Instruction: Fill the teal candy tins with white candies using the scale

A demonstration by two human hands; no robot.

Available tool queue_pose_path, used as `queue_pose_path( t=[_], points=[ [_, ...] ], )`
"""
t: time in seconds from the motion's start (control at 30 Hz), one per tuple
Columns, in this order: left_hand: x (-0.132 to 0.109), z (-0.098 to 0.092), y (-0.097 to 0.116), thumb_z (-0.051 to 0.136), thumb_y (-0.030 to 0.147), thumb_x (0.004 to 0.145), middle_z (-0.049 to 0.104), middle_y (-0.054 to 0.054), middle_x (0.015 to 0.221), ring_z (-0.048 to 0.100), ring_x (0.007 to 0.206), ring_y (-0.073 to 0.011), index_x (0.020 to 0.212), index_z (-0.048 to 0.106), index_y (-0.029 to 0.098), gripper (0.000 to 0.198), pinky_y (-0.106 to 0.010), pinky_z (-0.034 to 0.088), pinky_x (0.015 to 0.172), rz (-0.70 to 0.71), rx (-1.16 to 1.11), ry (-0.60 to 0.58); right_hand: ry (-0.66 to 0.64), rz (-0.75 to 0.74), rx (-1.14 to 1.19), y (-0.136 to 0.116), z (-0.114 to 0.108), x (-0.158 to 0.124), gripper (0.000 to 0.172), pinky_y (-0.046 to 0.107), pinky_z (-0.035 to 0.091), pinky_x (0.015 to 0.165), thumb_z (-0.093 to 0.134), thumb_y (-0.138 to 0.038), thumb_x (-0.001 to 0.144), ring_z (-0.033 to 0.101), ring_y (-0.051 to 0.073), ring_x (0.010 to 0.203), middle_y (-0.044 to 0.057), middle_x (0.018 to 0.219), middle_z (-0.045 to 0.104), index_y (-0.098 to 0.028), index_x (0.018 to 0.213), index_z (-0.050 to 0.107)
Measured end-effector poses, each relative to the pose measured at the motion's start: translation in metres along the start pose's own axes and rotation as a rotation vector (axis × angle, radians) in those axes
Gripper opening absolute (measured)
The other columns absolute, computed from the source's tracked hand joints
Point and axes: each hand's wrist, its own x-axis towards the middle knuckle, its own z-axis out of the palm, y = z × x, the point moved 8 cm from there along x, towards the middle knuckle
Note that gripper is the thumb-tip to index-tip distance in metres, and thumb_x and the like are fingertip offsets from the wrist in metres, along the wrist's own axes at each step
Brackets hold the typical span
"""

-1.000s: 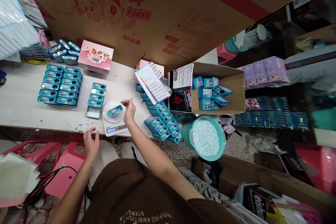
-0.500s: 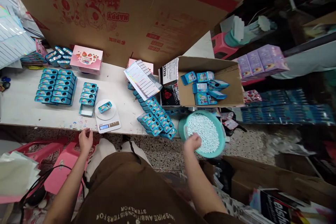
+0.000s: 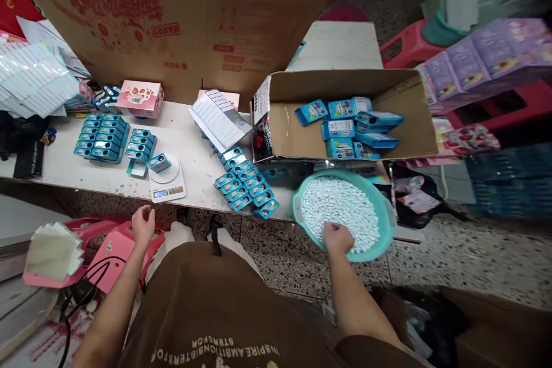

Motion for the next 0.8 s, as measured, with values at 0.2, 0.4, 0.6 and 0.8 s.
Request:
queue_pose_path(
  t=[0.2, 0.4, 0.6, 0.8],
  points=[
    [-0.014, -0.006, 0.018, 0.05, 0.041, 0.077, 0.065, -0.007, 0.094, 0.057, 0.092, -0.0238, 0.092, 0.059, 0.02, 0.027, -0.04, 0.043, 0.087, 0.039, 0.036, 0.032, -0.128, -0.058, -0.111, -0.01, -0.003, 0.011, 0.037, 0.032, 0.042, 0.067, 0.05, -0.024, 0.075, 0.063, 0.028, 0.081, 0.02, 0.094, 0.069, -0.007, 0.1, 0.071],
    [-0.001, -0.006, 0.03, 0.048, 0.042, 0.078, 0.065, -0.008, 0.092, 0.057, 0.09, -0.0243, 0.092, 0.059, 0.019, 0.029, -0.041, 0.043, 0.087, 0.153, 0.066, 0.014, -0.087, -0.02, -0.047, -0.007, -0.025, 0.013, 0.034, 0.034, 0.043, 0.068, 0.056, -0.03, 0.071, 0.063, 0.03, 0.081, 0.02, 0.085, 0.07, -0.008, 0.09, 0.074],
    [0.039, -0.005, 0.024, 0.05, 0.041, 0.077, 0.065, -0.008, 0.092, 0.058, 0.089, -0.0246, 0.09, 0.058, 0.019, 0.027, -0.041, 0.044, 0.085, 0.131, 0.032, 0.0, 0.222, -0.269, 0.562, -0.116, -0.047, -0.069, 0.028, 0.032, 0.045, 0.07, 0.052, -0.029, 0.072, 0.058, 0.021, 0.068, 0.013, 0.078, 0.068, -0.011, 0.083, 0.07],
    [0.091, 0.001, 0.03, 0.05, 0.039, 0.078, 0.062, -0.009, 0.097, 0.056, 0.095, -0.0249, 0.096, 0.056, 0.018, 0.028, -0.042, 0.043, 0.088, 0.215, -0.024, -0.038, -0.21, -0.95, 0.857, -0.358, 0.014, -0.24, 0.02, 0.026, 0.043, 0.059, 0.053, -0.033, 0.077, 0.052, 0.014, 0.059, 0.004, 0.071, 0.063, -0.019, 0.077, 0.068]
  ],
)
